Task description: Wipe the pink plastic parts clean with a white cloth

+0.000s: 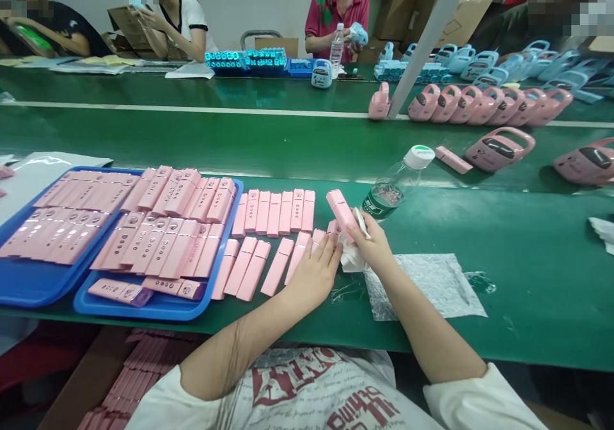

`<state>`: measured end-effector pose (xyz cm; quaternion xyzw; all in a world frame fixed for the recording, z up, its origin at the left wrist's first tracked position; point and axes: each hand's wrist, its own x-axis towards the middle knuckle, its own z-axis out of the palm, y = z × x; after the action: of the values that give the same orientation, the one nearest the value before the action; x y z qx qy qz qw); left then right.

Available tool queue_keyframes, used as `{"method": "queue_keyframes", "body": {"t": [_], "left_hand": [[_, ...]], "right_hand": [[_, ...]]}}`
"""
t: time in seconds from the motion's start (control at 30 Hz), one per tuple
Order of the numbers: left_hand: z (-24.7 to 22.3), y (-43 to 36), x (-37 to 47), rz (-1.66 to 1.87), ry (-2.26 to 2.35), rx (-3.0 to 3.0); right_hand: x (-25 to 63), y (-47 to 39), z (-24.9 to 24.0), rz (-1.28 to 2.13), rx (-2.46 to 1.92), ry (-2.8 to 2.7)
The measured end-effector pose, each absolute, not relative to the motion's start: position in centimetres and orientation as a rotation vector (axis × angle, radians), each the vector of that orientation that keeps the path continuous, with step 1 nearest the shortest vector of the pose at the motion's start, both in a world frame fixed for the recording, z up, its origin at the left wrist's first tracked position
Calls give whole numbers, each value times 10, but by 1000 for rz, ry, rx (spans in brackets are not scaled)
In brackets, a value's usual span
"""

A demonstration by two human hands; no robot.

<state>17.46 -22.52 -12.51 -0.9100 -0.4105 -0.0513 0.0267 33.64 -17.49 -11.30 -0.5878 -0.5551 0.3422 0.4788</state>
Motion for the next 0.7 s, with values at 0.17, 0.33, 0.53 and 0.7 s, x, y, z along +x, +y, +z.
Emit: {"method": "queue_keyframes", "body": {"t": [0.17, 0.33, 0.53, 0.7], "left_hand": [[-131, -238, 174, -187, -1315, -2667], [-120, -248, 168, -275, -1339, -2806], [-76, -225, 104, -619, -1614, -2854], [-35, -177, 9, -528, -2311, -1985]], "right_hand": [[330, -173, -108, 570, -1612, -1631], [305, -159, -83, 191, -1989, -2085], [286, -136, -83, 258, -2063, -2289], [305, -139, -83, 308, -1941, -2314]]}}
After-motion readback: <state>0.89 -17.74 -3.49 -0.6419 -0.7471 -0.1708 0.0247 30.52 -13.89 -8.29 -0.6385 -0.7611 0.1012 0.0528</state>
